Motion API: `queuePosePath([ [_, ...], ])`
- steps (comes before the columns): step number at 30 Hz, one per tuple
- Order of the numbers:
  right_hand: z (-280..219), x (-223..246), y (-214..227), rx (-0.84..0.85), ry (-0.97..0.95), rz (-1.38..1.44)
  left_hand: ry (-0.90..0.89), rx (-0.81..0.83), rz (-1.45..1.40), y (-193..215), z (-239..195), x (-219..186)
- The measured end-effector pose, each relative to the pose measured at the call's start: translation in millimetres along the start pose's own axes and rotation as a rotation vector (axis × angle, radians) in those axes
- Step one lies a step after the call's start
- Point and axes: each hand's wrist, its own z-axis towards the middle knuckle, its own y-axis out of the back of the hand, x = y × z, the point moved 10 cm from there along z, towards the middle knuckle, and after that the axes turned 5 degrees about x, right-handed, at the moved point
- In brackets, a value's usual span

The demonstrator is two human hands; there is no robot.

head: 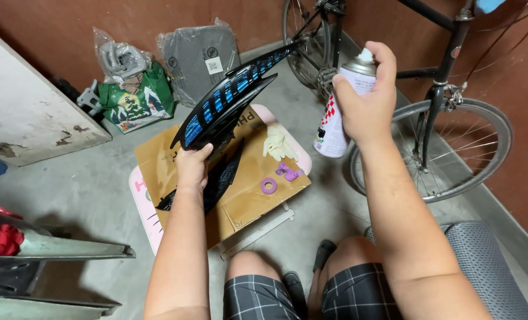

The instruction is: A person is inspecting and spray painting a black and blue plastic motorcycle fairing part.

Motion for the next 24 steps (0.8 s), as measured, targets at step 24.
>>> queuePosePath([
  [24, -6.1, 15.3, -14.9, 0.094, -0.016, 0.075, 0.117, -0.051, 0.002, 33.7, 12.1, 29.6],
])
